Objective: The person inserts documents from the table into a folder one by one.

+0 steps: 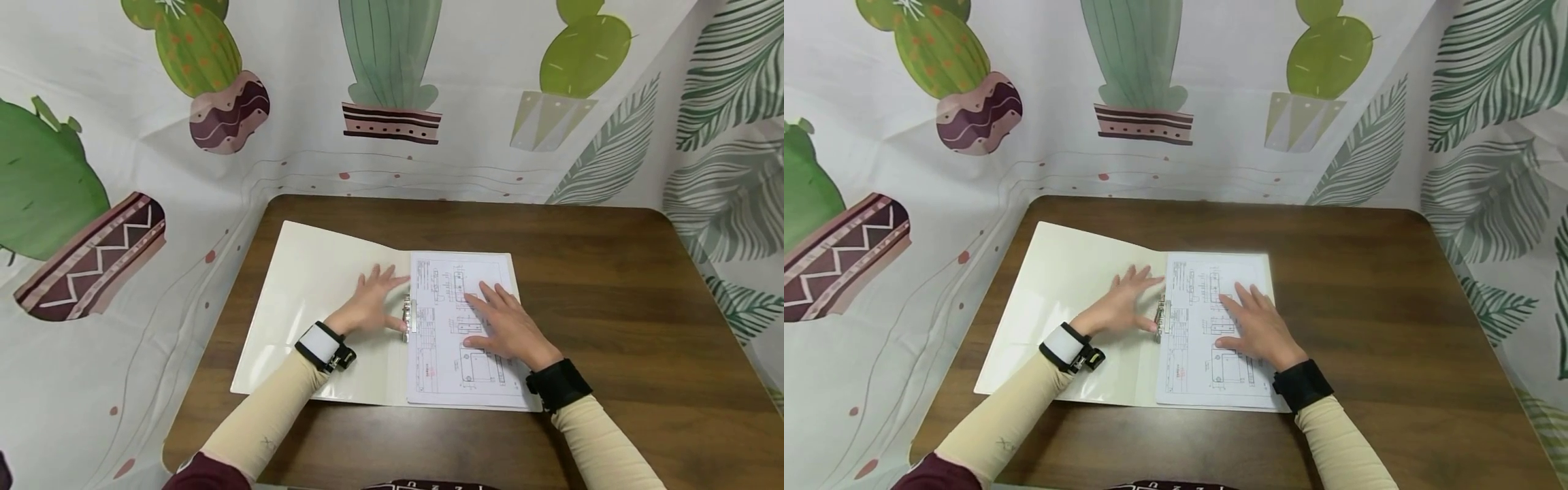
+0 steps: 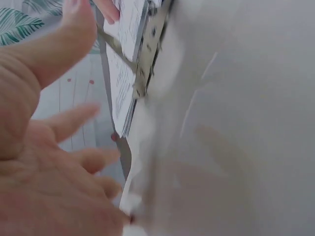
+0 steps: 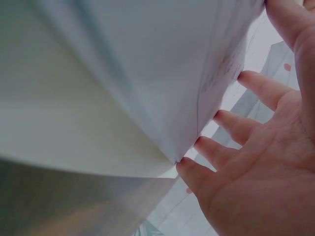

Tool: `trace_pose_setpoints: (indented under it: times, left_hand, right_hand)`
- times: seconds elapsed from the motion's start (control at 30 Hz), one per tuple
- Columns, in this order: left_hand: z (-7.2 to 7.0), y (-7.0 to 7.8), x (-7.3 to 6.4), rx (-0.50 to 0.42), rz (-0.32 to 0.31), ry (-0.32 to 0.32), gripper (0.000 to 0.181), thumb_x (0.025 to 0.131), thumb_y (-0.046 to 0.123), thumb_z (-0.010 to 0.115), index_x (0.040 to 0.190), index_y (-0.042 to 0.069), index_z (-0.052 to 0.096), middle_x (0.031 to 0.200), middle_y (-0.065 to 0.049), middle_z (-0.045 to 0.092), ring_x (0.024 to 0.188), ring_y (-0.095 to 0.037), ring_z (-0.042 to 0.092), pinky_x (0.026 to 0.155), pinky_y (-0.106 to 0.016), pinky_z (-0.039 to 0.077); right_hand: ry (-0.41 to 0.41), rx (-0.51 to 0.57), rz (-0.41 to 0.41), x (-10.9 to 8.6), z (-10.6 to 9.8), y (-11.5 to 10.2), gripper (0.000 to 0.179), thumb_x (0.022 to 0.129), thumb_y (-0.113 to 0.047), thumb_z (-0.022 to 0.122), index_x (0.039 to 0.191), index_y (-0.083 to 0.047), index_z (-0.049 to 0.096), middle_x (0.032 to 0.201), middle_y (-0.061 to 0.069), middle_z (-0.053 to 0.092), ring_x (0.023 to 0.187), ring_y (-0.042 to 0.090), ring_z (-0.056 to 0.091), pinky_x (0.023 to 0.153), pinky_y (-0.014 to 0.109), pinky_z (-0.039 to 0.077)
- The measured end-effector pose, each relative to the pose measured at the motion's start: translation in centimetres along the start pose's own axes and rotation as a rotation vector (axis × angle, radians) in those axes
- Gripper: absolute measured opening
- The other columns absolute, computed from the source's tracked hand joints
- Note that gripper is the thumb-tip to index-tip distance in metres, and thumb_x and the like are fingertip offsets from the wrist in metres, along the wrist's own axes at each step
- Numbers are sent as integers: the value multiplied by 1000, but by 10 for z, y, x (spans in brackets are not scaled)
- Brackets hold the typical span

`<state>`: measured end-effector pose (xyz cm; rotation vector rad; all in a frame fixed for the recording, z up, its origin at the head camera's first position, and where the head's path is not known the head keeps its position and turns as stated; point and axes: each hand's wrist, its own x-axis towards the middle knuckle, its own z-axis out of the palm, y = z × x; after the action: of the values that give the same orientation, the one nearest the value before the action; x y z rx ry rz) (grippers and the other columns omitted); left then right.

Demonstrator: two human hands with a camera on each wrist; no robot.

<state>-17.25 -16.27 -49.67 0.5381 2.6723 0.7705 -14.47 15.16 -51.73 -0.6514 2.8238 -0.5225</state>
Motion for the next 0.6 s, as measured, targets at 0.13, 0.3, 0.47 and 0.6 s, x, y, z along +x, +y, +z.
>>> trace_pose_setpoints:
  times: [0.13, 0.3, 0.47, 0.6]
  left_hand:
    - [-3, 0, 5, 124, -93, -53, 124, 68, 52, 93, 165, 15, 24, 170, -22, 4, 154, -45, -10, 120, -64, -8]
    - [-2, -3, 3, 185, -125, -104, 127, 66, 58, 92, 164, 11, 25, 170, -22, 2, 155, -44, -10, 120, -66, -5]
    - [3, 1, 1, 198, -121, -70, 130, 63, 58, 93, 163, 9, 28, 170, -23, 1, 154, -46, -9, 119, -67, -7]
    - [11, 3, -1, 191, -134, -61, 133, 61, 59, 94, 164, 10, 25, 169, -23, -3, 154, -44, -12, 119, -66, -8]
  right_hand:
    - [-14, 4, 9, 0, 1, -1, 92, 82, -50, 84, 158, -16, 44, 169, 19, 19, 155, 46, 10, 119, 67, 17]
    - [-17, 4, 8, 2, 1, -1, 94, 82, -50, 84, 158, -16, 42, 169, 19, 19, 155, 46, 10, 120, 66, 16]
    - [-15, 6, 14, 2, 0, -2, 94, 81, -49, 85, 158, -16, 43, 169, 19, 19, 155, 46, 10, 120, 66, 15]
    - [-23, 7, 21, 2, -1, -3, 94, 81, -48, 86, 158, -15, 43, 169, 20, 19, 155, 46, 10, 120, 66, 15]
